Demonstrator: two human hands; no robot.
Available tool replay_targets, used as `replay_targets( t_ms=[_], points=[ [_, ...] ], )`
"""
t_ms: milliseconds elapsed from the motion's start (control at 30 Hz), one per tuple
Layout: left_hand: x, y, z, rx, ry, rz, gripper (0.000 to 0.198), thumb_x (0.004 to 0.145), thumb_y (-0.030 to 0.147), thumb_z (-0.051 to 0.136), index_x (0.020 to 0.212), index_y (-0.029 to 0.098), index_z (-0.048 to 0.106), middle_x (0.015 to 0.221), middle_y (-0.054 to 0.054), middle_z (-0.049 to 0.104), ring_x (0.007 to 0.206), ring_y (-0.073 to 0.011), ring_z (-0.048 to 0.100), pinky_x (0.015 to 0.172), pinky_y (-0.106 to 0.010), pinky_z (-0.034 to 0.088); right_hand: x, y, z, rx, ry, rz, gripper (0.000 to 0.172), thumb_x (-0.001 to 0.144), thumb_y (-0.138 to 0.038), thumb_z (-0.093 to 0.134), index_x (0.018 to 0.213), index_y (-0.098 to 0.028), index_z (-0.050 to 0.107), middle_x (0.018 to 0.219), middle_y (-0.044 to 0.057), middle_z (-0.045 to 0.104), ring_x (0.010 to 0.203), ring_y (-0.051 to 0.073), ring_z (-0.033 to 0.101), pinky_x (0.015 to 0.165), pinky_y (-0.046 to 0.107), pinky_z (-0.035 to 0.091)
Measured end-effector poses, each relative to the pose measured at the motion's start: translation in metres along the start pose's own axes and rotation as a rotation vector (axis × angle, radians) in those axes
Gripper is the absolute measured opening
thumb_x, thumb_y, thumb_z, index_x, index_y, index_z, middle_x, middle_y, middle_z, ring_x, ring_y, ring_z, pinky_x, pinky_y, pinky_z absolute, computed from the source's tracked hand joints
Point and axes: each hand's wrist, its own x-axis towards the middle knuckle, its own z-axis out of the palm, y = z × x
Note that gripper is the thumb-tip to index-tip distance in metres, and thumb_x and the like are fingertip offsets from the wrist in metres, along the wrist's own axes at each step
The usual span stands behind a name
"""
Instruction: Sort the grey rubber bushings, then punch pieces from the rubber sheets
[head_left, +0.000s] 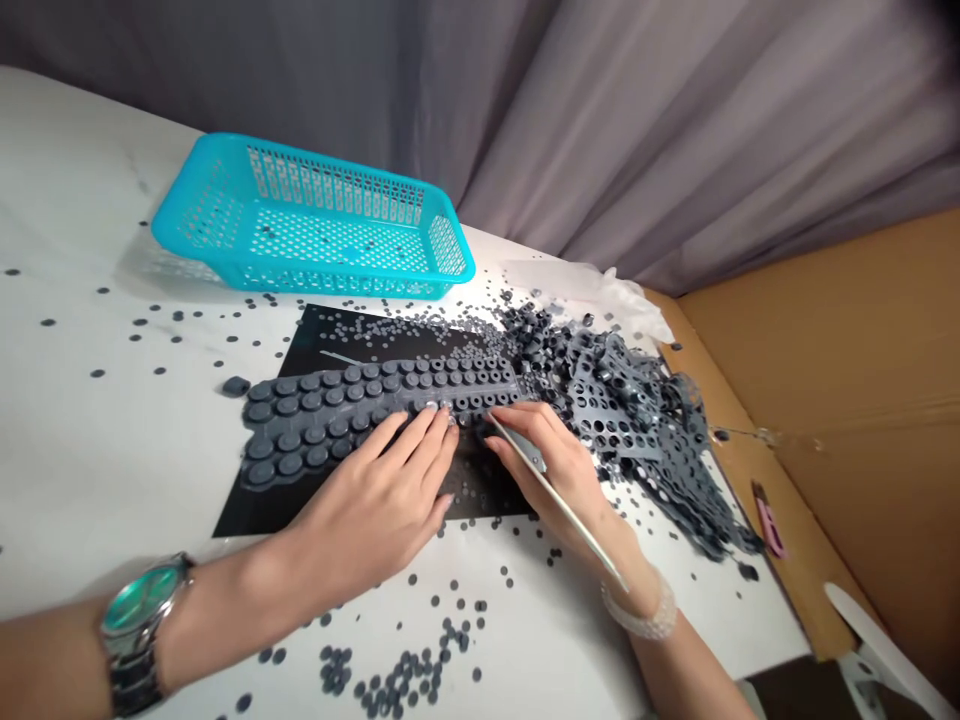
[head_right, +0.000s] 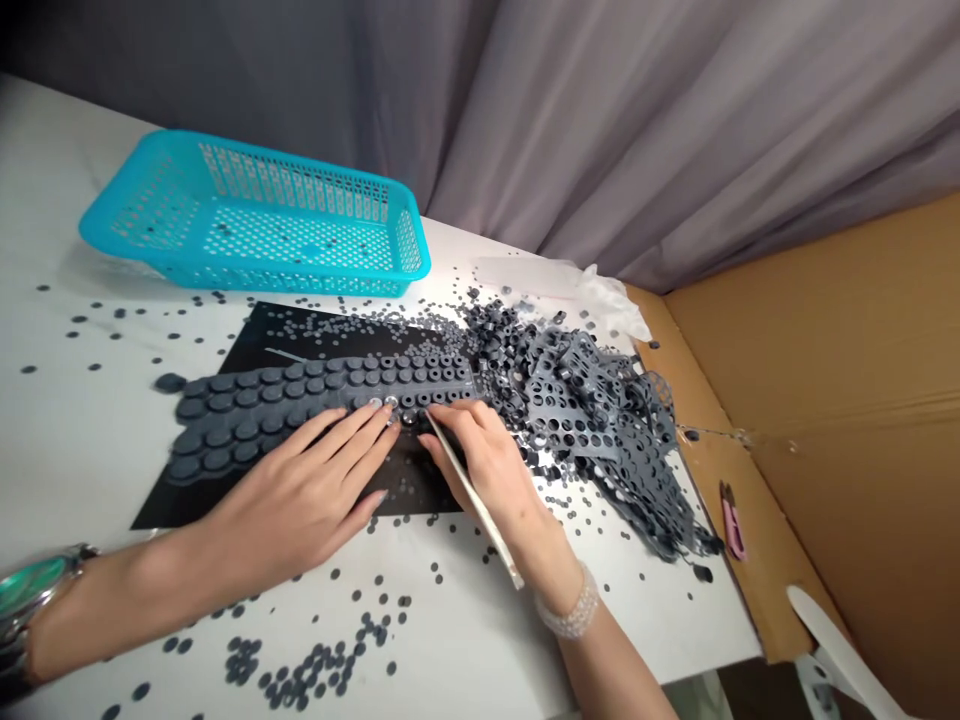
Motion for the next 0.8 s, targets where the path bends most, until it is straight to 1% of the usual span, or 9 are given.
replay_targets(
  t_ms=[67,200,300,400,600,800],
  points=[
    [-0.001,0.000,0.001,-0.026,-0.008,-0.007,0.053,0.093,0.034,0.039,0.135,0.003,0.047,0.139,-0.018,0.048,0.127,-0.0309,0.042,0.104,-0.044,0.032,0.000,-0.002,0.002,-0.008,0.009,-0.060,0.020,0.091,-0.016,0.055,0.110,-0.016,0.057,0.102,0.012,0.065,0.098,0.020,0.061,0.081,0.034,0.053],
    [0.001,0.001,0.000,-0.061,-0.032,-0.025,0.048,0.093,0.034,0.038,0.133,0.009,0.051,0.138,-0.016,0.050,0.122,-0.0299,0.047,0.099,-0.044,0.036,0.001,-0.003,0.003,-0.093,-0.020,-0.203,0.017,0.088,-0.010,0.055,0.104,-0.015,0.058,0.104,0.012,0.070,0.105,0.024,0.060,0.079,0.038,0.050],
    [0.004,0.000,-0.002,-0.089,-0.064,-0.048,0.047,0.094,0.034,0.037,0.131,0.011,0.053,0.139,-0.015,0.049,0.122,-0.0289,0.047,0.096,-0.043,0.037,0.001,-0.001,0.003,-0.135,-0.022,-0.283,0.016,0.087,-0.009,0.056,0.101,-0.013,0.059,0.106,0.014,0.071,0.106,0.026,0.061,0.079,0.041,0.050],
    [0.006,-0.002,-0.003,-0.117,-0.098,-0.056,0.048,0.094,0.035,0.036,0.133,0.013,0.051,0.142,-0.014,0.046,0.124,-0.0290,0.045,0.096,-0.043,0.036,0.001,0.001,0.002,-0.150,-0.029,-0.340,0.016,0.086,-0.008,0.056,0.100,-0.014,0.060,0.108,0.014,0.071,0.107,0.025,0.062,0.083,0.042,0.049],
    [0.008,-0.004,-0.006,-0.147,-0.135,-0.049,0.048,0.094,0.034,0.033,0.134,0.013,0.050,0.145,-0.014,0.042,0.124,-0.0308,0.044,0.094,-0.043,0.037,0.000,0.001,0.000,-0.182,-0.098,-0.337,0.017,0.090,-0.009,0.050,0.103,-0.016,0.058,0.116,0.015,0.067,0.114,0.026,0.058,0.088,0.045,0.048],
    [0.009,-0.005,-0.006,-0.141,-0.140,-0.035,0.048,0.095,0.034,0.033,0.134,0.013,0.050,0.145,-0.013,0.043,0.123,-0.0317,0.044,0.093,-0.044,0.037,0.000,0.000,0.002,-0.199,-0.130,-0.338,0.014,0.092,-0.011,0.048,0.101,-0.014,0.058,0.119,0.016,0.066,0.116,0.026,0.057,0.088,0.044,0.047]
  ],
)
